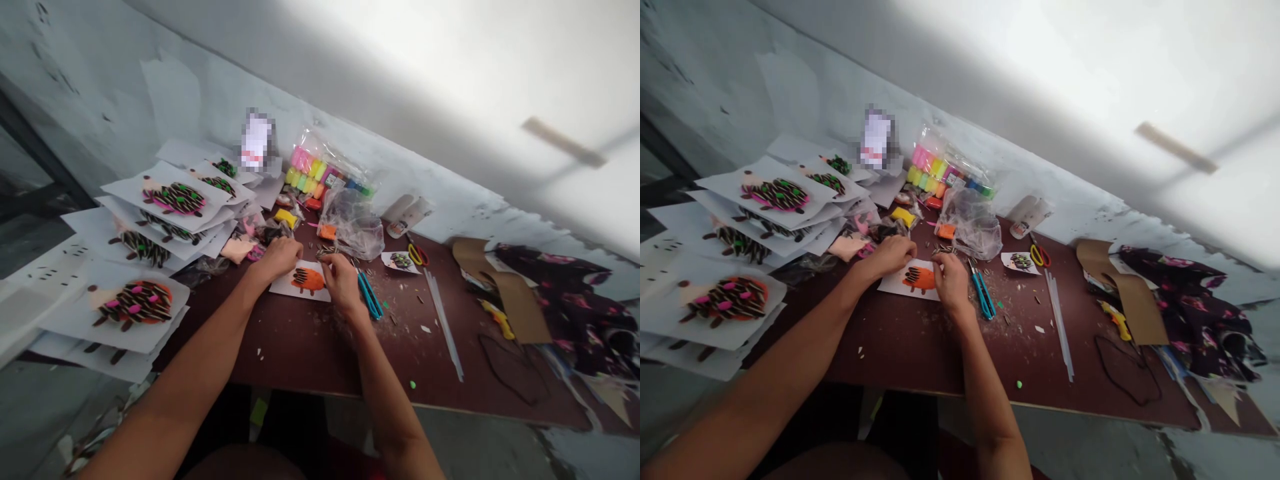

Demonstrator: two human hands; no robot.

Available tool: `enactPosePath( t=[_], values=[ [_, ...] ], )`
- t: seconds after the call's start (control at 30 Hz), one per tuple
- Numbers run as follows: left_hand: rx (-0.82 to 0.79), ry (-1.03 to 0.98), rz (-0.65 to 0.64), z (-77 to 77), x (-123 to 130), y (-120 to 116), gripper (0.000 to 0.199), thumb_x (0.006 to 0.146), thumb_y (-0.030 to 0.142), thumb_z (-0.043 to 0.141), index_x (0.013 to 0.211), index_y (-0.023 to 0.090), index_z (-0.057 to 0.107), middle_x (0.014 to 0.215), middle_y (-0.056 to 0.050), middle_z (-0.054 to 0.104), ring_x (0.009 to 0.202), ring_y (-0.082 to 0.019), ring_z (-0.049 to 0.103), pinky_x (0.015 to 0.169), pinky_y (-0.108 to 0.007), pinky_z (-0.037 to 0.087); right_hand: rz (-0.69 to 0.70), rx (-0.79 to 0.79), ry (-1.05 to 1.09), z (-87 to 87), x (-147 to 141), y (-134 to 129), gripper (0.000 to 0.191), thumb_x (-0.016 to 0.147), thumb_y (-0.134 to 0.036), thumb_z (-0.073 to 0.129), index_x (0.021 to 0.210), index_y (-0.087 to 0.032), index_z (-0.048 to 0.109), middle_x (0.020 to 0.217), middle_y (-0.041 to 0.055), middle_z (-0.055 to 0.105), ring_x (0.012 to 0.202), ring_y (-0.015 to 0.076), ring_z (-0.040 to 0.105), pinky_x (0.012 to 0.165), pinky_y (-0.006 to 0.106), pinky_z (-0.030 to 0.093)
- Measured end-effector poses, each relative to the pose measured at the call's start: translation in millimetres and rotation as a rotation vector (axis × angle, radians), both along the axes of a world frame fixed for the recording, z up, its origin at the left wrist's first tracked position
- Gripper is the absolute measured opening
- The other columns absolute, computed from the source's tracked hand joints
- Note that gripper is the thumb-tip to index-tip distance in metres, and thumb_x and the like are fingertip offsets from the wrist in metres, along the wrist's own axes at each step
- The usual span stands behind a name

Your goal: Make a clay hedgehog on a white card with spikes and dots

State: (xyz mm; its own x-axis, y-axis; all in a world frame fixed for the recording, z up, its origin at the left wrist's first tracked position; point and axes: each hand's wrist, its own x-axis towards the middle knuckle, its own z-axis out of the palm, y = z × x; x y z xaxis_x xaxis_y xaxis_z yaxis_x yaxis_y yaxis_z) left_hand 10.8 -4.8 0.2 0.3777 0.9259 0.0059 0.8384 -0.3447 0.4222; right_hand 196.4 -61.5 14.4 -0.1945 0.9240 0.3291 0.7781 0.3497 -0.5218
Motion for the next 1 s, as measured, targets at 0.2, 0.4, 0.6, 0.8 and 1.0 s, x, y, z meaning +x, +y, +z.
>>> enactPosePath(
  t=[0.2,0.4,0.6,0.8,1.0],
  values=[
    [0.013,0.013,-0.013,0.2,0,0,0.026,0.084,0.011,0.053,0.092,0.019,0.076,0.098,-0.01,0.076,0.097,-0.022,0.067,0.086,-0.031,0.048,0.127,-0.033,0.036,-6.7,-19,-33,0.021,0.096,-0.023,0.055,0.097,-0.021,0.076,0.095,0.0062,0.069,0.086,0.0163,0.064,0.077,0.026,0.049],
    [0.028,0.017,-0.005,-0.1,0,0,0.025,0.084,0.011,0.054,0.093,0.02,0.076,0.097,-0.009,0.076,0.097,-0.021,0.067,0.086,-0.029,0.047,0.143,-0.024,-0.084,-15.6,-25,-38,0.028,0.098,-0.017,0.048,0.107,-0.023,0.074,0.101,0.0063,0.073,0.093,0.0171,0.066,0.084,0.027,0.049],
    [0.01,0.019,0.008,1.8,0,-2,0.028,0.084,0.01,0.052,0.094,0.02,0.077,0.099,-0.01,0.076,0.099,-0.022,0.066,0.087,-0.03,0.047,0.143,0.005,-0.207,-17.0,-27,-39,0.032,0.1,-0.019,0.044,0.107,-0.024,0.074,0.097,0.0058,0.071,0.092,0.0173,0.064,0.082,0.025,0.048],
    [0.004,0.021,0.006,2.7,0,-1,0.027,0.084,0.01,0.053,0.093,0.019,0.077,0.098,-0.01,0.076,0.097,-0.022,0.067,0.085,-0.029,0.048,0.134,0.046,-0.286,-17.6,-30,-40,0.028,0.1,-0.02,0.048,0.105,-0.024,0.075,0.1,0.0072,0.071,0.096,0.0181,0.062,0.082,0.026,0.046],
    [0.002,0.004,0.013,2.7,1,-2,0.026,0.084,0.009,0.053,0.092,0.019,0.077,0.098,-0.011,0.076,0.097,-0.023,0.067,0.086,-0.032,0.048,0.129,0.057,-0.338,-20.5,-33,-38,0.026,0.101,-0.022,0.049,0.104,-0.024,0.075,0.1,0.0079,0.07,0.097,0.0189,0.062,0.084,0.027,0.046]
  ],
)
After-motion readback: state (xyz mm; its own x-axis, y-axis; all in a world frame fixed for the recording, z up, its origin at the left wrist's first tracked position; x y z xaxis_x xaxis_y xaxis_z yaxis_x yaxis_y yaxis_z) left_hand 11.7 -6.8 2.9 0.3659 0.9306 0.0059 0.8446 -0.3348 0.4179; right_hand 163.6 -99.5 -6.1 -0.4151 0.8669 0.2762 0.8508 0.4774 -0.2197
